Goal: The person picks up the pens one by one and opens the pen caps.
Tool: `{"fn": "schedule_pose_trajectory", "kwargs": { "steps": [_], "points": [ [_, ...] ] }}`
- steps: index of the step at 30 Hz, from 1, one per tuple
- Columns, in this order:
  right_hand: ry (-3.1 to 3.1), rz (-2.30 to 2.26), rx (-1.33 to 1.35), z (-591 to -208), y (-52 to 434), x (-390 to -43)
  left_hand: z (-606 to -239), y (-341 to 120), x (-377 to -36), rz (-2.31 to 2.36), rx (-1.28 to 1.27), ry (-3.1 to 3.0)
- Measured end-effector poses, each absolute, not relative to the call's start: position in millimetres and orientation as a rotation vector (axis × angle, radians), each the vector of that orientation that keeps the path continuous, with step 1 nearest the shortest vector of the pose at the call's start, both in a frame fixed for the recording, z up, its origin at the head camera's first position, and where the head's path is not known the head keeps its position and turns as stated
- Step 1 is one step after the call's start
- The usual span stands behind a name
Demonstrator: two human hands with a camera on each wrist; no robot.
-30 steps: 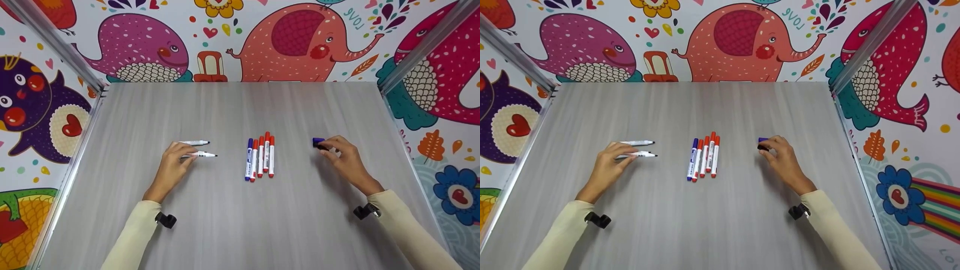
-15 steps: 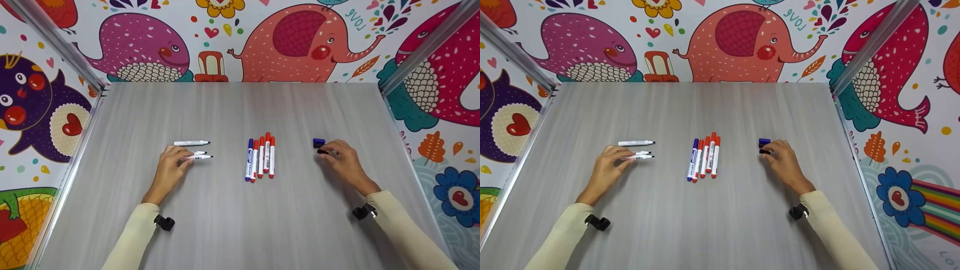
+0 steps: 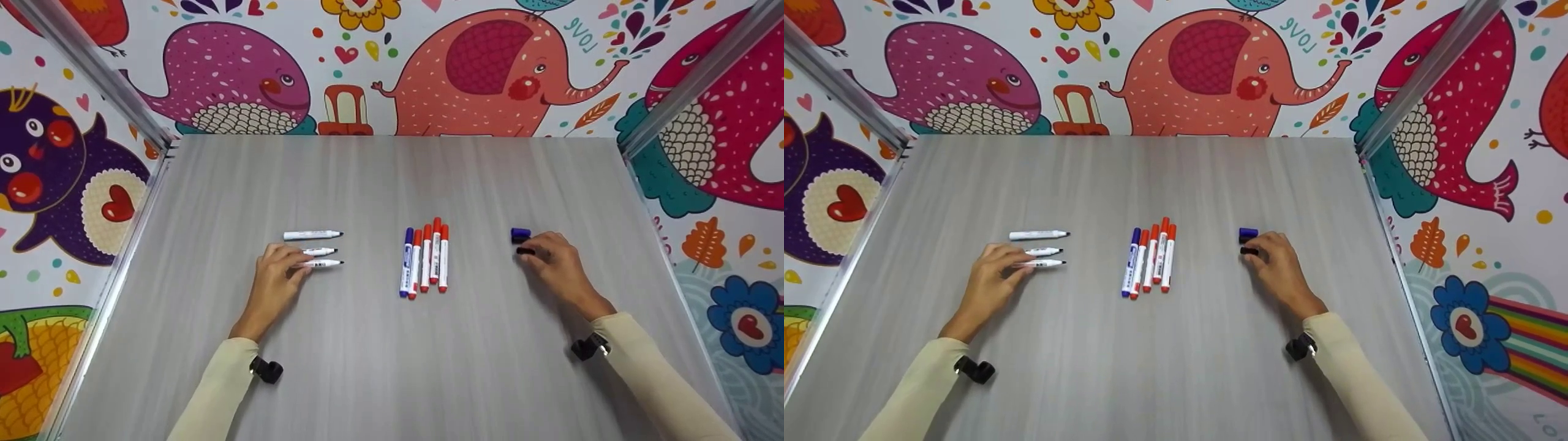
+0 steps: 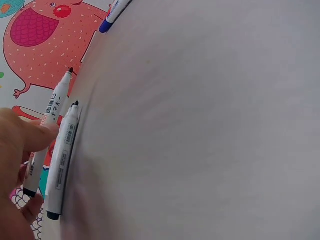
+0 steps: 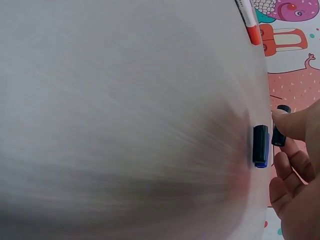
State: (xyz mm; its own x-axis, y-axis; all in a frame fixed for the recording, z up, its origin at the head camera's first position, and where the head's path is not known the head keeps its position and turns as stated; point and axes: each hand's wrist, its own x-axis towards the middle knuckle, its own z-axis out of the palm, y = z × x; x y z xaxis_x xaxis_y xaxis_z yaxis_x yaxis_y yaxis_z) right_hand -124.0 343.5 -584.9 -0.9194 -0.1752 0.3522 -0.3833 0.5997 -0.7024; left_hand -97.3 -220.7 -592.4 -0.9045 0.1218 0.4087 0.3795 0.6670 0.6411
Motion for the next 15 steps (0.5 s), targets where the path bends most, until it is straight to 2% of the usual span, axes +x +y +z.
{"fn": "schedule_pose_trajectory", "kwargs": {
  "steps": [15],
  "points": [
    [-2.585,1.151,0.477,-593,346,-129,-605,-221,-92,-1.042,-0.376,-2.553]
  ]
}}
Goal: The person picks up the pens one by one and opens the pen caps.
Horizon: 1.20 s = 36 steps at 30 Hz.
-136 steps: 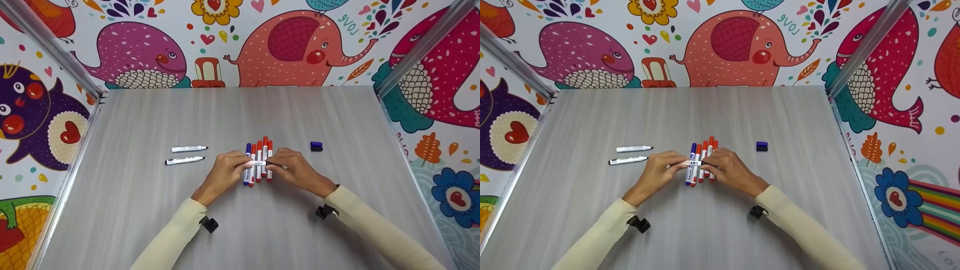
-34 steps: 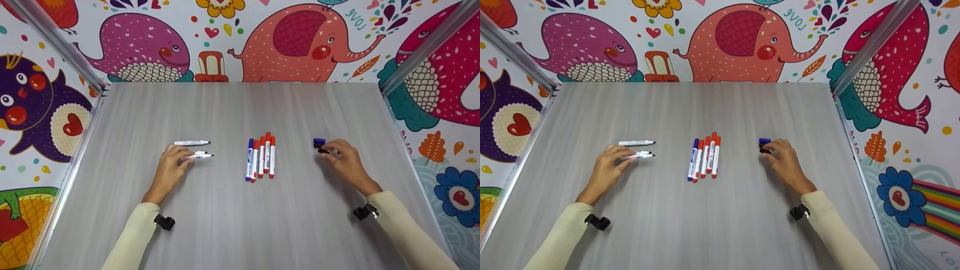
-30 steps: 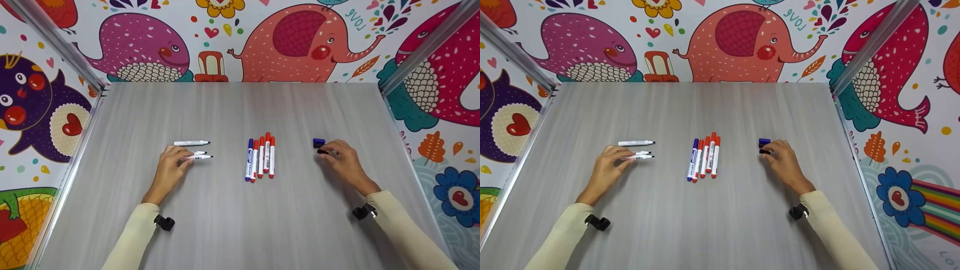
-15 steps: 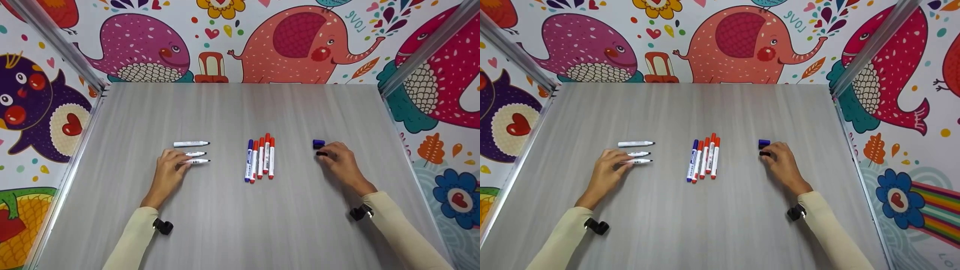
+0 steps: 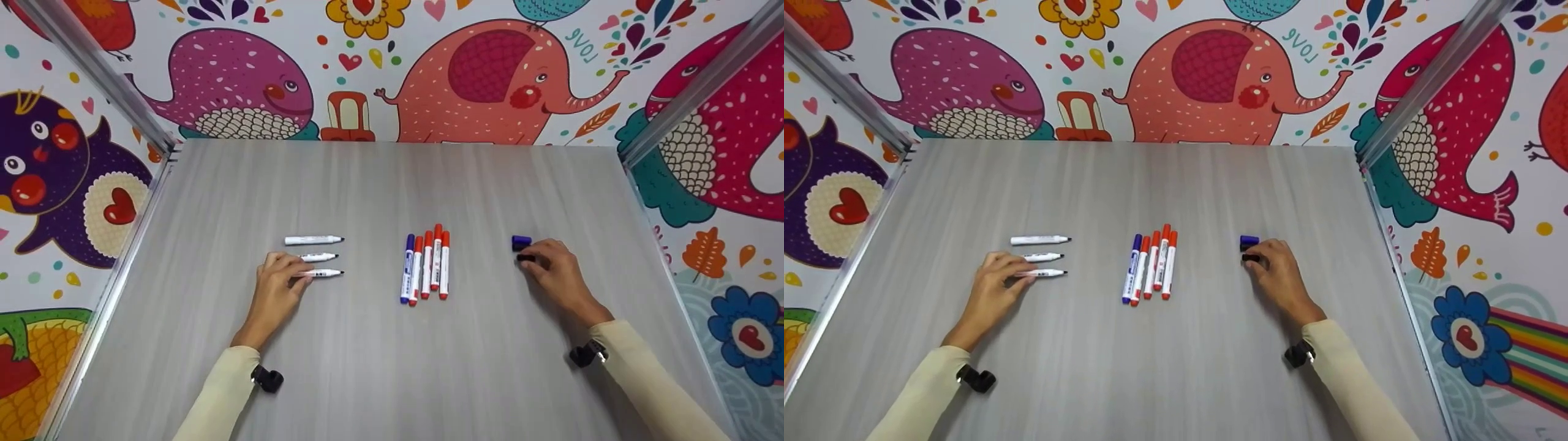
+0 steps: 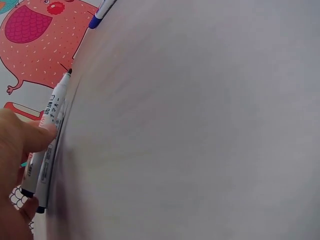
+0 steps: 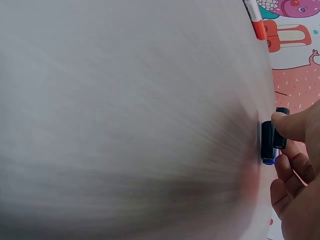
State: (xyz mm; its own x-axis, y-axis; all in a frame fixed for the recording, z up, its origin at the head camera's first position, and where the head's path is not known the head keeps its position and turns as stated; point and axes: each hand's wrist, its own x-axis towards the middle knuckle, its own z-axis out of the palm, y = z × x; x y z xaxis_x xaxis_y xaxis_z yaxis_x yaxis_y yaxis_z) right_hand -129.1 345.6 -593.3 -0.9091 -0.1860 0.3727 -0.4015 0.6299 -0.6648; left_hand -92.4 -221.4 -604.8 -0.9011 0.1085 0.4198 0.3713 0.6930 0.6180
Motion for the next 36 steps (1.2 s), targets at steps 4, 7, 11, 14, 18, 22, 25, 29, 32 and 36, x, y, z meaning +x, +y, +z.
{"fn": "schedule_pose_trajectory", "kwargs": {
  "steps": [4,7,11,14,18,22,25,29,32,36],
  "points": [
    [-2.577,1.136,0.478,-594,347,-130,-606,-222,-92,-1.034,-0.381,-2.539],
    [-2.574,1.132,0.468,-594,347,-130,-607,-223,-90,-1.024,-0.383,-2.537],
    [-2.575,1.130,0.449,-595,346,-129,-608,-225,-90,-1.007,-0.388,-2.528],
    [-2.587,1.120,0.437,-596,347,-129,-610,-225,-91,-1.000,-0.383,-2.523],
    [-2.595,1.106,0.433,-597,348,-128,-611,-223,-91,-0.992,-0.372,-2.523],
    [-2.599,1.090,0.433,-595,348,-131,-611,-223,-92,-0.977,-0.367,-2.527],
    [-2.612,1.088,0.417,-596,347,-130,-611,-224,-93,-0.967,-0.381,-2.537],
    [-2.605,1.101,0.438,-592,345,-137,-607,-228,-98,-0.952,-0.398,-2.525],
    [-2.599,1.115,0.455,-590,344,-139,-605,-229,-100,-0.947,-0.401,-2.529],
    [-2.609,1.133,0.415,-593,345,-131,-605,-226,-96,-0.957,-0.412,-2.554]
  ]
}}
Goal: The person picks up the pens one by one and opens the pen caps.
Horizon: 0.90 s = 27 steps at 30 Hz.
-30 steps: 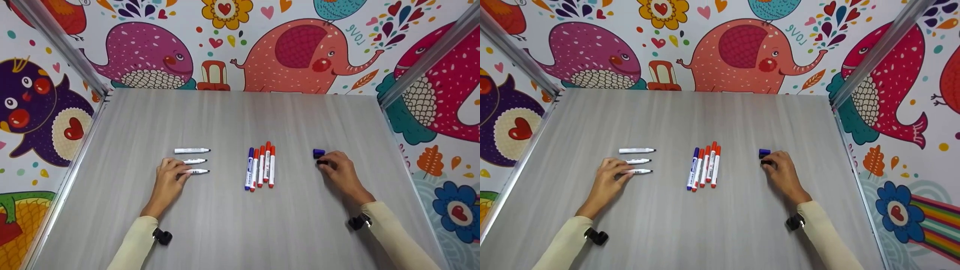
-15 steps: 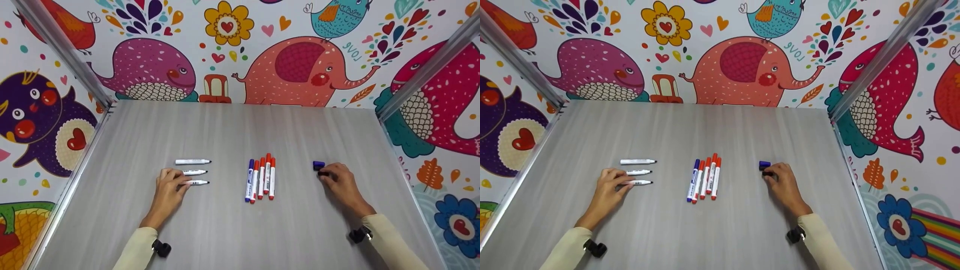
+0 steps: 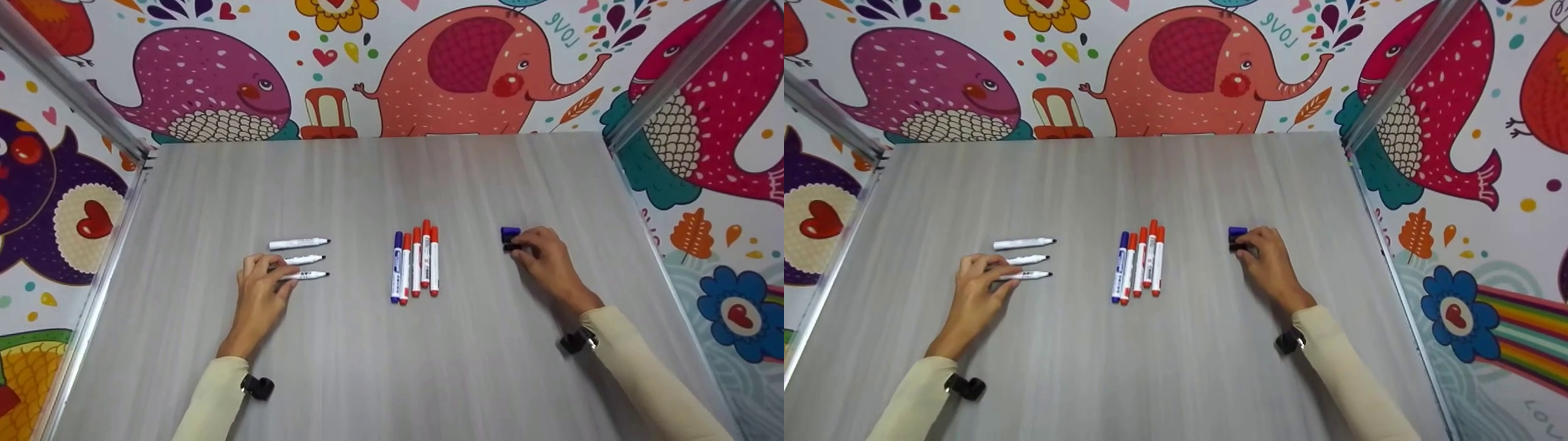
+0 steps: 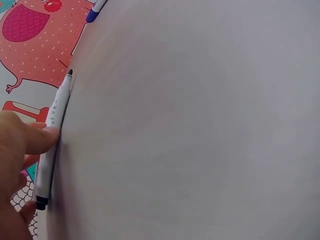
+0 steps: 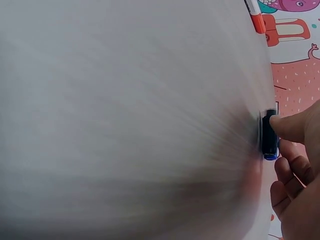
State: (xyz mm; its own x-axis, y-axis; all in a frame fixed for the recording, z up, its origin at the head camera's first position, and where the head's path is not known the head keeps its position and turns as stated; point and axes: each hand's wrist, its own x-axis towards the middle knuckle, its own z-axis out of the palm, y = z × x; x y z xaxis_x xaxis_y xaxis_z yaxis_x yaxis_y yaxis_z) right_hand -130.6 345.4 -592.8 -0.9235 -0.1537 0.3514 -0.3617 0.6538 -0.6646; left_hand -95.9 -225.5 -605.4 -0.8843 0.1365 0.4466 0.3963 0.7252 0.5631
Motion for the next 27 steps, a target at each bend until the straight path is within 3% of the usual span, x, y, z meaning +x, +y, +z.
{"fn": "schedule_pose_trajectory", "kwargs": {
  "steps": [27],
  "points": [
    [-2.607,1.216,0.526,-576,309,-146,-589,-156,-92,-1.088,-0.614,-2.491]
  ]
}}
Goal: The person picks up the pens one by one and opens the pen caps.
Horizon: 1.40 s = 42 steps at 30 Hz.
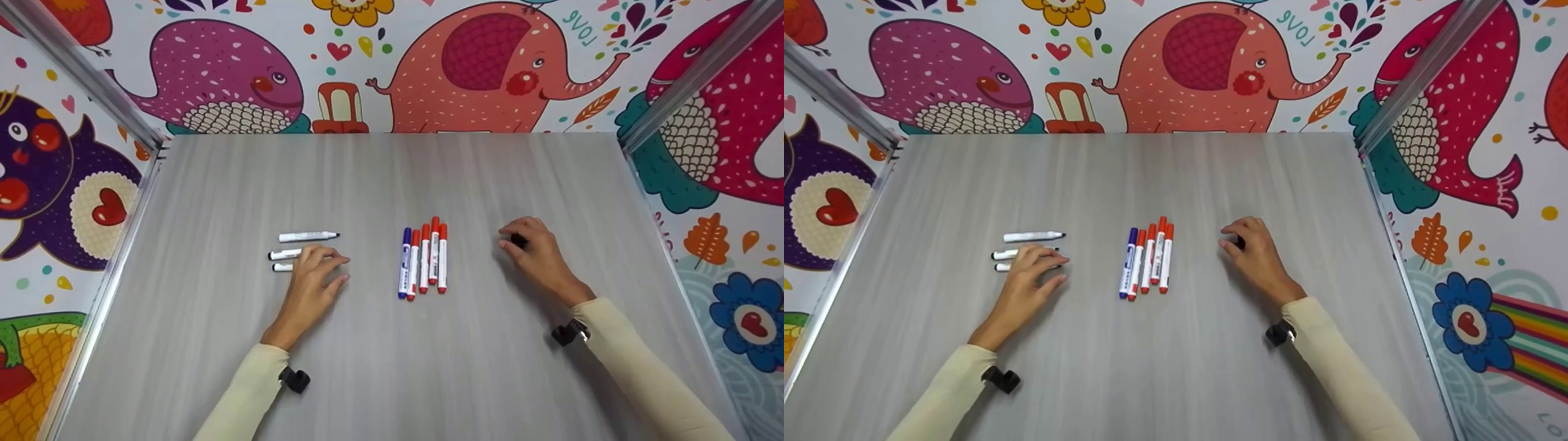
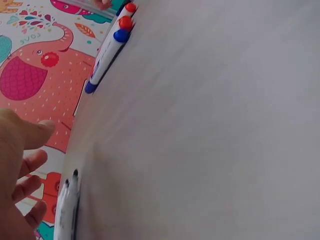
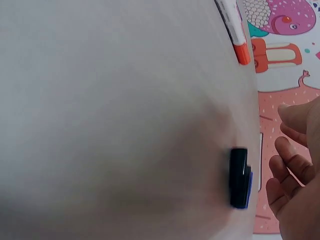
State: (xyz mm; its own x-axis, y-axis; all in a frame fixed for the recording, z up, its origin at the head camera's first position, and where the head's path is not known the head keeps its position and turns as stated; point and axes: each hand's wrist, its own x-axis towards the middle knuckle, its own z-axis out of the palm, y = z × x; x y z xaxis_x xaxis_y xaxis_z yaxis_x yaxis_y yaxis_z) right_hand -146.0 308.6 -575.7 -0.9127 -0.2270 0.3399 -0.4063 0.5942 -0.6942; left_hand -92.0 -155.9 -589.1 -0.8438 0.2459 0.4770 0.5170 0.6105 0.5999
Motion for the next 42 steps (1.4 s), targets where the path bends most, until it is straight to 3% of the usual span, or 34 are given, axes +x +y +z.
{"fn": "schedule_pose_trajectory", "kwargs": {
  "steps": [24,42],
  "points": [
    [-2.710,1.279,0.694,-570,240,-168,-596,-88,-76,-1.202,-0.717,-2.602],
    [-2.748,1.227,0.832,-575,193,-178,-599,-59,-60,-1.249,-0.601,-2.707]
  ]
}}
